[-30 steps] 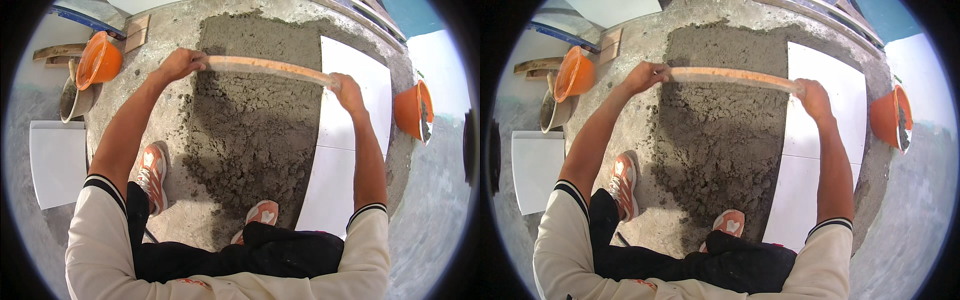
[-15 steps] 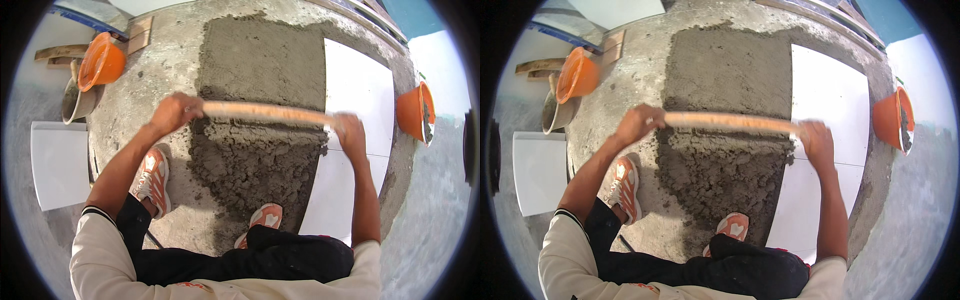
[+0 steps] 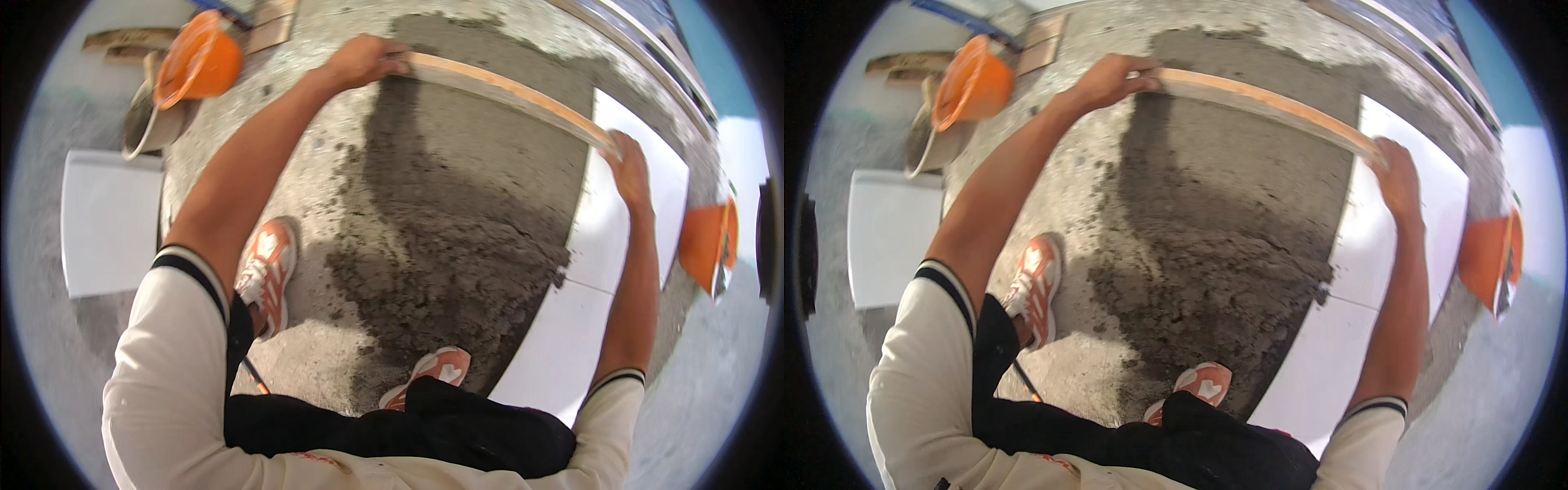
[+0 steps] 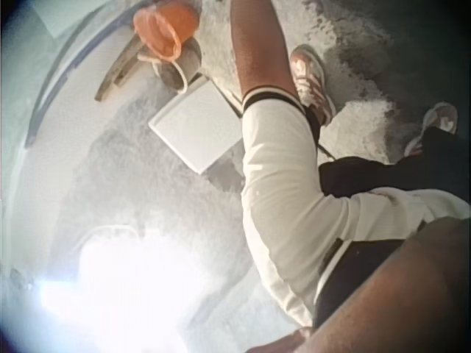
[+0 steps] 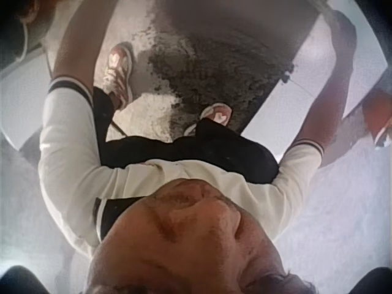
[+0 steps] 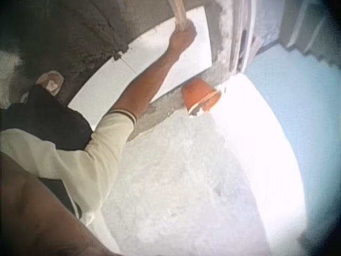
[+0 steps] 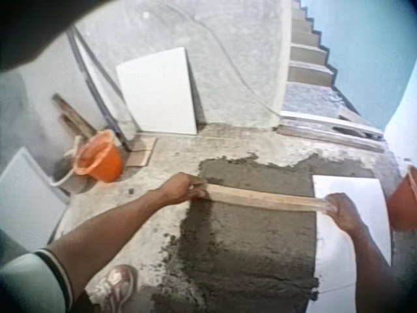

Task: The person spreads cement on the floor using a trowel and wooden plank, then positions a white tile onto the prepared surface. The person also scoops cement from a bucket and spreads it onto a tile before placing it on the floor.

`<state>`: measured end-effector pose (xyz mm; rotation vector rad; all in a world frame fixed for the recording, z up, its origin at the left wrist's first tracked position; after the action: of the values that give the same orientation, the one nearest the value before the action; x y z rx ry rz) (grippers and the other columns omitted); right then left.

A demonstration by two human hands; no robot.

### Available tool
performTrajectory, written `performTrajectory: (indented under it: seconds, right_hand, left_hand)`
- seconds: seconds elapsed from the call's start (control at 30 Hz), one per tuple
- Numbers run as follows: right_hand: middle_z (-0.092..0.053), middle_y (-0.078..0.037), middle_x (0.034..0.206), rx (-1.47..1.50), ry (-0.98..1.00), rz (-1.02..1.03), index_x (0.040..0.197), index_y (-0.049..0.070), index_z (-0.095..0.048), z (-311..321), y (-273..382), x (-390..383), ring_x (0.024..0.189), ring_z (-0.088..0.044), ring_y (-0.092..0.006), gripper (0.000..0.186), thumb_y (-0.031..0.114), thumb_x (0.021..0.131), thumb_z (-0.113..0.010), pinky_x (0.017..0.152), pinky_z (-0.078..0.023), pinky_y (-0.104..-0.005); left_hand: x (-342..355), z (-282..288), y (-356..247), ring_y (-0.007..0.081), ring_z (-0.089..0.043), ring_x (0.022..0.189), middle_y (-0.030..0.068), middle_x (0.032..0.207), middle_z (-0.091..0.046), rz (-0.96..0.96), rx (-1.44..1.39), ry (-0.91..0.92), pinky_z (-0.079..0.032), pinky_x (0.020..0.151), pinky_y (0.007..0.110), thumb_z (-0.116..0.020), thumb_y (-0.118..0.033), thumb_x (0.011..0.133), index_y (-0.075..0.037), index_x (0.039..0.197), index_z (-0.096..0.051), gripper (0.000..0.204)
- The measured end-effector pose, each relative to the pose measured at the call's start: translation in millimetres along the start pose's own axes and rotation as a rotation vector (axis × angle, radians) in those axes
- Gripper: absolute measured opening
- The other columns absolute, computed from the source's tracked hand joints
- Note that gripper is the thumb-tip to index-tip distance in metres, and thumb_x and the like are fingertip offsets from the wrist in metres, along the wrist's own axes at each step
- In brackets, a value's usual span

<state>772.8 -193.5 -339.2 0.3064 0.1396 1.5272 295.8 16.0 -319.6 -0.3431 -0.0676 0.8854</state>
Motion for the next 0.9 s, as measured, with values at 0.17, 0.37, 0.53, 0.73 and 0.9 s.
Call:
performTrajectory:
  seconds: [0.17,0.37,0.53,0.73,0.9]
  right_hand:
    - [-0.066,-0.020,0.127,-0.004,0.070,-0.032,0.132,0.002,-0.064,8,28,0,0.118,-0.059,-0.0398,0.044,0.024,0.094,-0.071,0.105,-0.046,-0.0474]
    - [-0.069,-0.021,0.123,0.013,0.066,-0.055,0.129,0.003,-0.066,11,39,-45,0.118,-0.062,-0.0396,0.042,0.015,0.090,-0.076,0.104,-0.048,-0.0468]
    - [-0.070,-0.020,0.120,0.064,0.090,-0.038,0.122,0.003,-0.070,13,68,-99,0.115,-0.063,-0.0403,0.036,0.015,0.089,-0.077,0.102,-0.049,-0.0469]
    - [-0.070,-0.019,0.121,0.105,0.073,0.032,0.119,0.001,-0.070,30,103,-181,0.115,-0.061,-0.0403,0.032,0.014,0.090,-0.071,0.102,-0.048,-0.0479]
    - [-0.069,-0.018,0.123,0.051,0.010,0.044,0.121,0.001,-0.069,19,72,-141,0.118,-0.060,-0.0388,0.034,0.012,0.089,-0.073,0.103,-0.047,-0.0479]
  left_hand:
    - [-6,5,9,0.0338,-0.073,0.104,0.0155,0.114,-0.077,-0.027,-0.023,0.059,-0.055,0.093,0.047,-0.075,-0.035,0.094,-0.010,0.130,-0.072,0.044]
    - [-47,-11,-4,0.0297,-0.075,0.103,0.0112,0.114,-0.078,-0.013,-0.035,0.161,-0.057,0.097,0.045,-0.071,-0.035,0.097,-0.014,0.131,-0.071,0.041]
    - [-112,-14,-21,0.0260,-0.076,0.100,0.0064,0.113,-0.078,0.014,-0.108,0.231,-0.058,0.097,0.045,-0.073,-0.030,0.095,-0.016,0.125,-0.075,0.033]
    - [-201,-19,-56,0.0326,-0.074,0.096,0.0129,0.107,-0.078,-0.081,-0.124,0.072,-0.060,0.091,0.045,-0.078,-0.021,0.091,-0.011,0.116,-0.077,0.027]
    - [-152,-7,-38,0.0306,-0.074,0.099,0.0135,0.113,-0.077,-0.050,-0.175,0.030,-0.058,0.091,0.043,-0.077,-0.021,0.092,-0.010,0.125,-0.074,0.035]
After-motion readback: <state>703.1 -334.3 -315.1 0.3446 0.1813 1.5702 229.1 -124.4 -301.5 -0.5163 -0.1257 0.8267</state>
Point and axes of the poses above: each hand's wrist, its own x-axis towards the middle knuckle, its own z-axis out of the back of the hand, y = z × x, the point moved 4 cm from there along x, towards the middle knuckle
